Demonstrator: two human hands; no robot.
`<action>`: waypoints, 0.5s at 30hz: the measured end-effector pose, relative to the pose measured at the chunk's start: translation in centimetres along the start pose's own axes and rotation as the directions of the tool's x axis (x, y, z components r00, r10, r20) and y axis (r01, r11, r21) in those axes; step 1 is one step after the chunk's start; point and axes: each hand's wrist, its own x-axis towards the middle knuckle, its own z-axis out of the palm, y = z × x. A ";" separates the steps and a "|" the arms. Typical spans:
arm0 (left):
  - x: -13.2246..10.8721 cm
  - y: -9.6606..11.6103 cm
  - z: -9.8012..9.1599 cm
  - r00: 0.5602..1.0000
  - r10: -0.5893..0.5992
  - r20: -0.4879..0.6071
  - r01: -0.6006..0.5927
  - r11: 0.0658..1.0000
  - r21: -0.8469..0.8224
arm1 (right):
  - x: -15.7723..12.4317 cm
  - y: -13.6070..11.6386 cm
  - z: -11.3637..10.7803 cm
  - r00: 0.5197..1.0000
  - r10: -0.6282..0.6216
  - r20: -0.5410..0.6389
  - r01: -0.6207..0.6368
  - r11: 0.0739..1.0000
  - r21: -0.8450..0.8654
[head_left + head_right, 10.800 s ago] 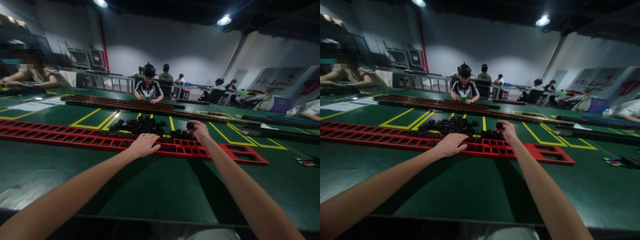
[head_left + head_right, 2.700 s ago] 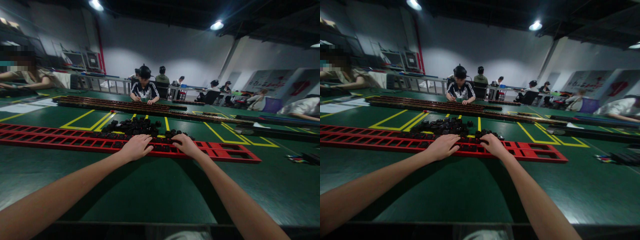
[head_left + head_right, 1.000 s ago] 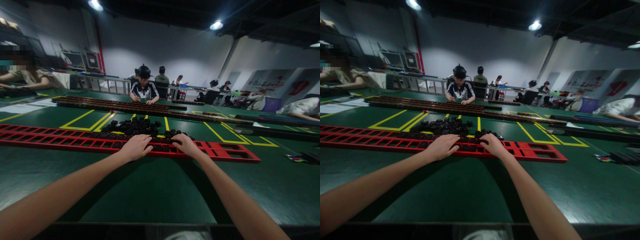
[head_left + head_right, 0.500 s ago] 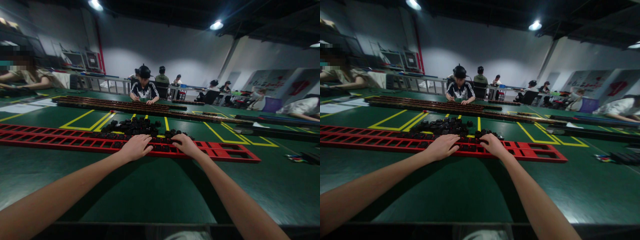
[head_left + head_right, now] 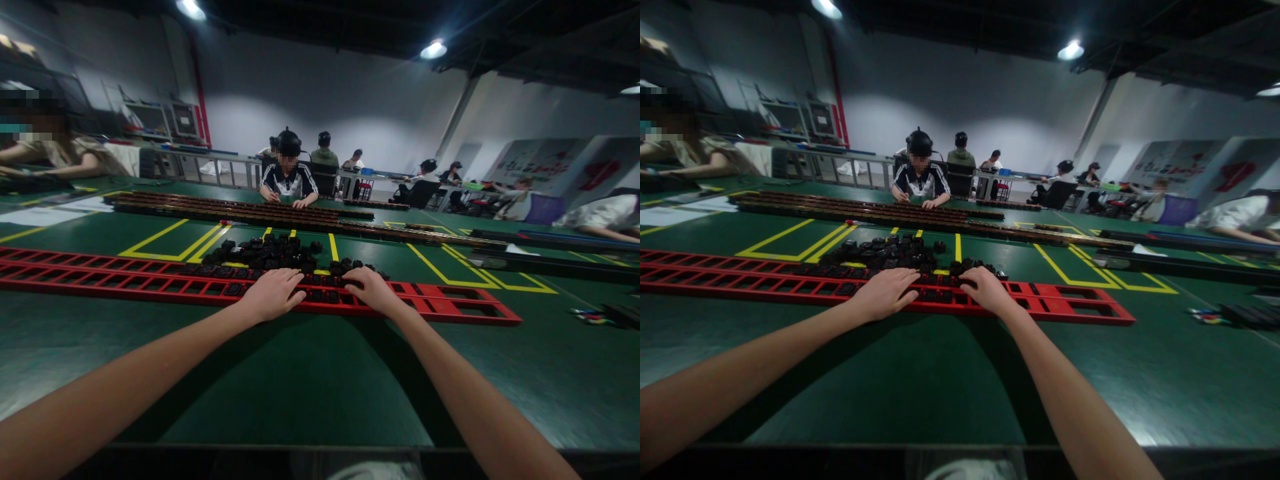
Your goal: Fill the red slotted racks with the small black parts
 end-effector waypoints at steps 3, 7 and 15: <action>0.0 0.0 0.0 1.000 -0.003 0.005 0.003 1.000 0.007 | 0.0 -0.1 0.0 1.000 0.001 -0.002 -0.001 1.000 0.001; 0.0 0.0 0.0 1.000 0.000 0.008 0.000 1.000 0.017 | 0.0 -0.2 -0.2 1.000 0.005 0.007 -0.005 1.000 -0.002; 0.0 -0.1 0.0 1.000 0.005 0.013 -0.006 1.000 0.021 | 0.0 -0.2 0.1 1.000 0.000 0.004 0.000 1.000 0.004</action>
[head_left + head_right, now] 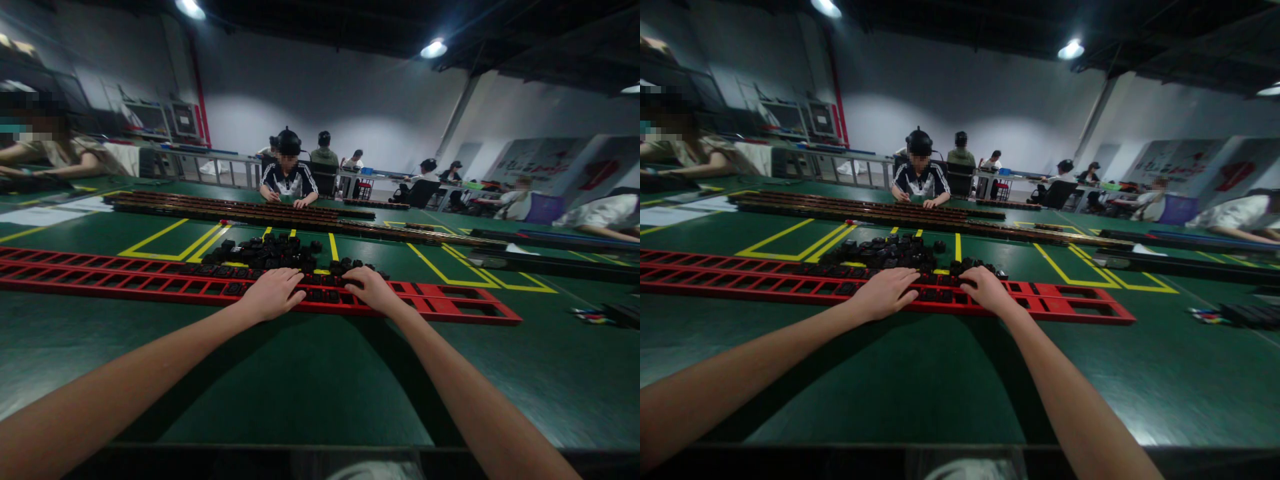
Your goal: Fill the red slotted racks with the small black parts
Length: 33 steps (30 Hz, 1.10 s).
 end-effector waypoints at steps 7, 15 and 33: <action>-0.1 0.0 0.0 1.000 -0.006 -0.015 0.005 0.999 -0.033 | -0.4 1.8 -1.8 0.983 0.062 -0.172 -0.089 0.984 -0.156; -0.1 0.1 -0.3 1.000 -0.007 -0.007 0.007 1.000 -0.026 | -1.8 5.3 -3.4 0.854 0.486 -0.187 -0.520 0.811 -0.267; -0.1 0.0 -0.1 1.000 -0.005 0.005 0.005 1.000 0.004 | -1.4 6.5 -2.0 0.893 0.382 -0.240 -0.394 0.919 -0.005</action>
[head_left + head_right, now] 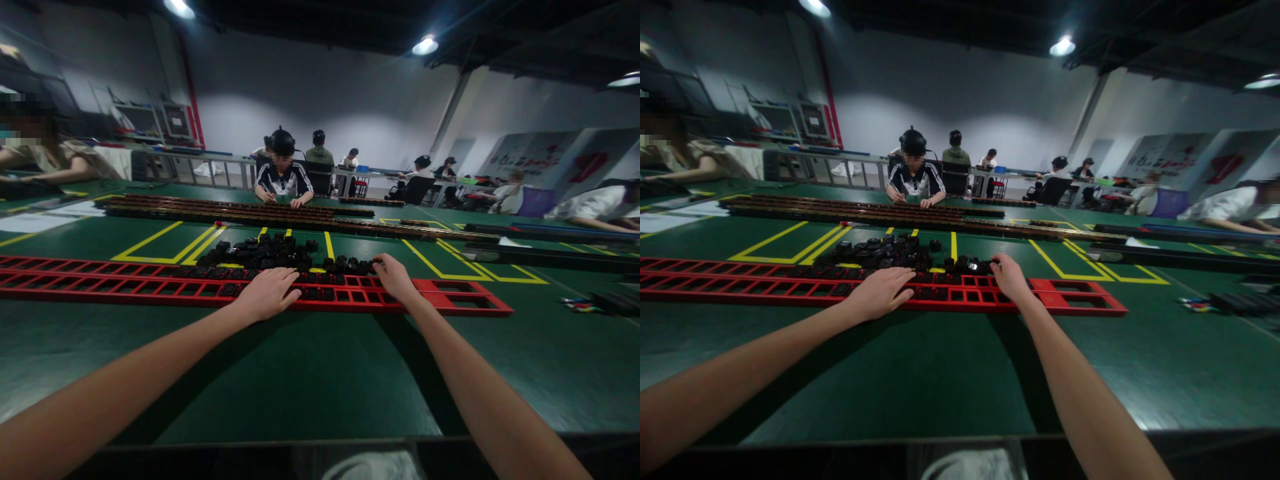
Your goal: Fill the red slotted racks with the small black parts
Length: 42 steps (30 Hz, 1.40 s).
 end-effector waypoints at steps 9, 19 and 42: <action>0.0 0.2 -0.4 1.000 -0.004 0.002 0.004 1.000 0.016 | -0.3 -0.9 0.4 0.999 -0.017 -0.030 0.022 0.982 0.186; -0.1 0.2 -0.3 1.000 -0.009 0.001 0.009 1.000 0.008 | 0.0 -1.0 1.0 0.995 -0.041 -0.091 0.066 0.954 0.294; 0.0 0.4 -0.4 1.000 -0.001 -0.001 0.001 1.000 0.012 | -0.9 -3.8 1.4 0.962 -0.268 0.054 0.248 0.939 0.238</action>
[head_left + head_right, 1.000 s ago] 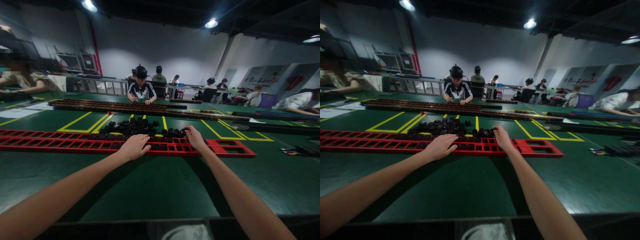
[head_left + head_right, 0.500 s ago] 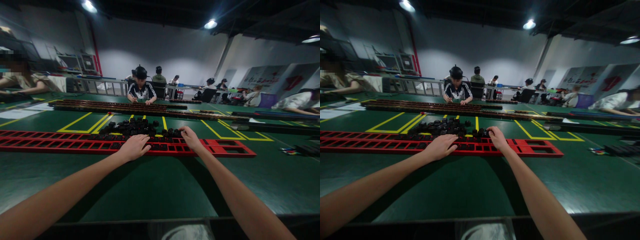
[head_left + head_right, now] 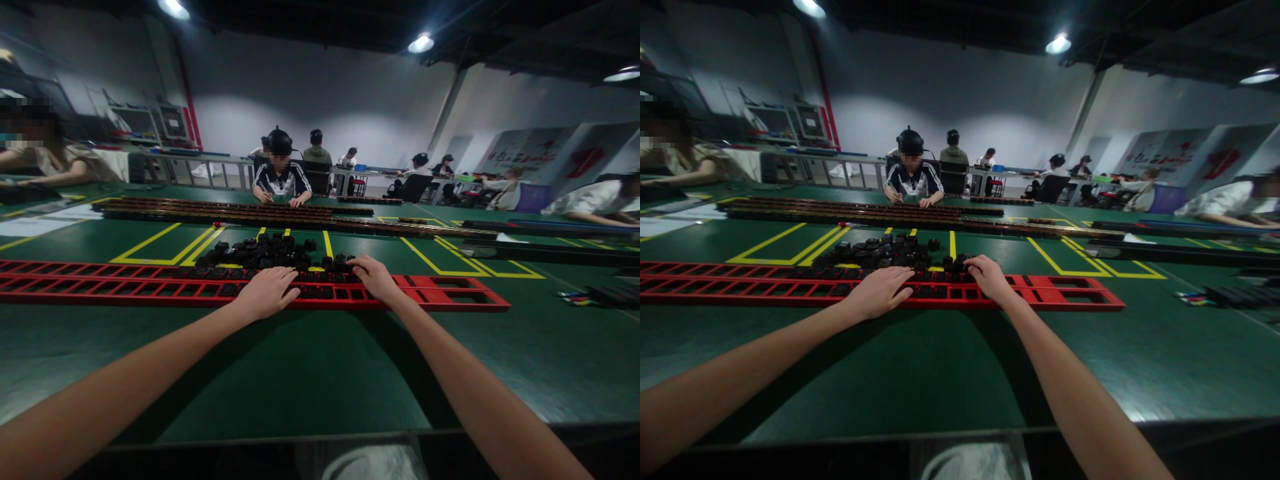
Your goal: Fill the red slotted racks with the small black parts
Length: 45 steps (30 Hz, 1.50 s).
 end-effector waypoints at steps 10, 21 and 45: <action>0.0 -0.1 0.1 1.000 -0.006 0.008 0.006 1.000 -0.009 | 0.0 0.3 0.2 0.998 -0.046 -0.030 0.047 0.999 0.006; -0.1 -0.2 0.1 1.000 0.001 -0.002 -0.001 1.000 -0.009 | -0.1 -0.9 -0.2 0.999 0.049 0.020 -0.050 0.998 0.025; 0.0 0.0 -0.1 1.000 -0.003 0.002 0.003 1.000 0.008 | -0.5 -1.5 -0.5 0.999 0.020 0.026 -0.022 0.996 0.089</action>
